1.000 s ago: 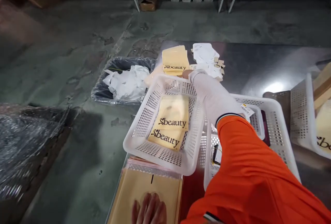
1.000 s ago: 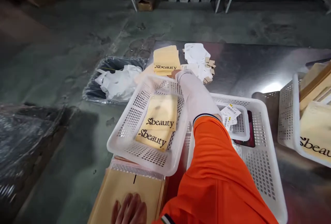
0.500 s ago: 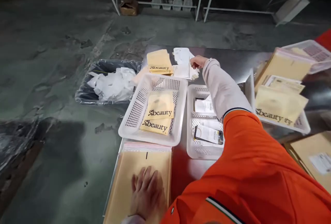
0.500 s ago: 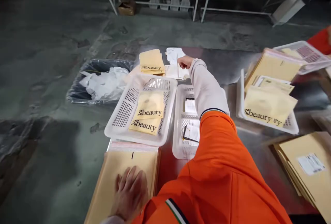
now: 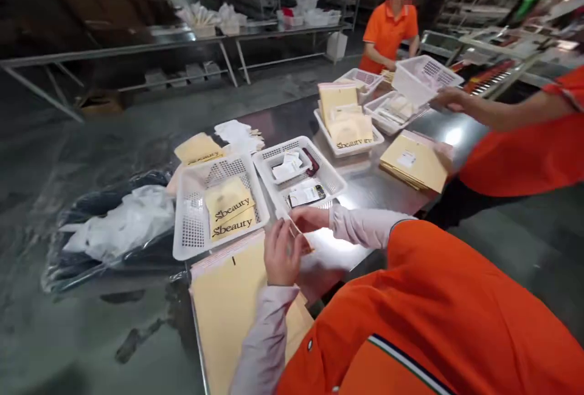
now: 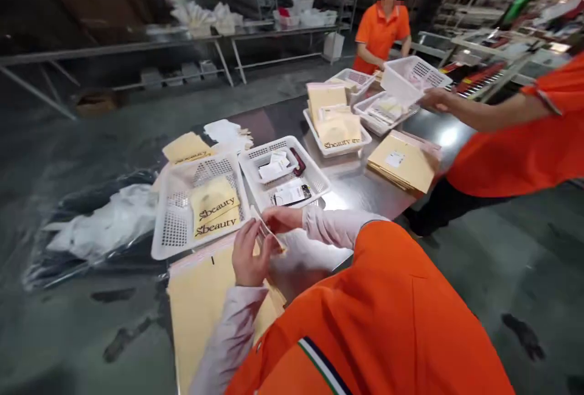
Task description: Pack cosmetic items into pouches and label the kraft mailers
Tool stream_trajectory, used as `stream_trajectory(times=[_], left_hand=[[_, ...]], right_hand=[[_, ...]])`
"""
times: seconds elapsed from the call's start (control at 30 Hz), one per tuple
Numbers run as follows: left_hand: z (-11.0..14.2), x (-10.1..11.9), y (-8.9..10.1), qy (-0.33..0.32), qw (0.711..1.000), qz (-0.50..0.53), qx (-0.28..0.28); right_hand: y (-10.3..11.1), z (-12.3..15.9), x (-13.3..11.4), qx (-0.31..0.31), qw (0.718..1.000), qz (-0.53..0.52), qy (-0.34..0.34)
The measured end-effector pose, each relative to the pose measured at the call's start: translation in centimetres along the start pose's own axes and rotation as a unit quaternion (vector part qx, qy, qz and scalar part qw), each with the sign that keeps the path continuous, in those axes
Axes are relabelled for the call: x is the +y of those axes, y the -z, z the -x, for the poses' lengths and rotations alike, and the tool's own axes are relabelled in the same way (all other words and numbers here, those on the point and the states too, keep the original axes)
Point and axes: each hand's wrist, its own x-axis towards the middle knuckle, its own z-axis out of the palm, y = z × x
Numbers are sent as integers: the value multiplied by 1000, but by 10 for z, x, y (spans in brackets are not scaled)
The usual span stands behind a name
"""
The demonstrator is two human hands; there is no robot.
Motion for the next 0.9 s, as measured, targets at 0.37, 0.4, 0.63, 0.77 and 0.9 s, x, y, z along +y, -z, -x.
stream_trajectory(times=[0.37,0.4,0.63,0.77,0.9], left_hand=[[76,35,-2,515,797,316,22],[77,36,-5,495,808,319,16],[66,38,-27,364,901,96,-216],[48,46,-57,323,889,10,-324],[20,38,-95,356,884,-24,-300]], right_hand=[[-54,86,115,389,908,58,141],[-53,90,122,364,924,-6,117],[-13,122,153,268,953,24,136],[30,147,139,267,943,138,141],[85,183,124,229,951,205,40]])
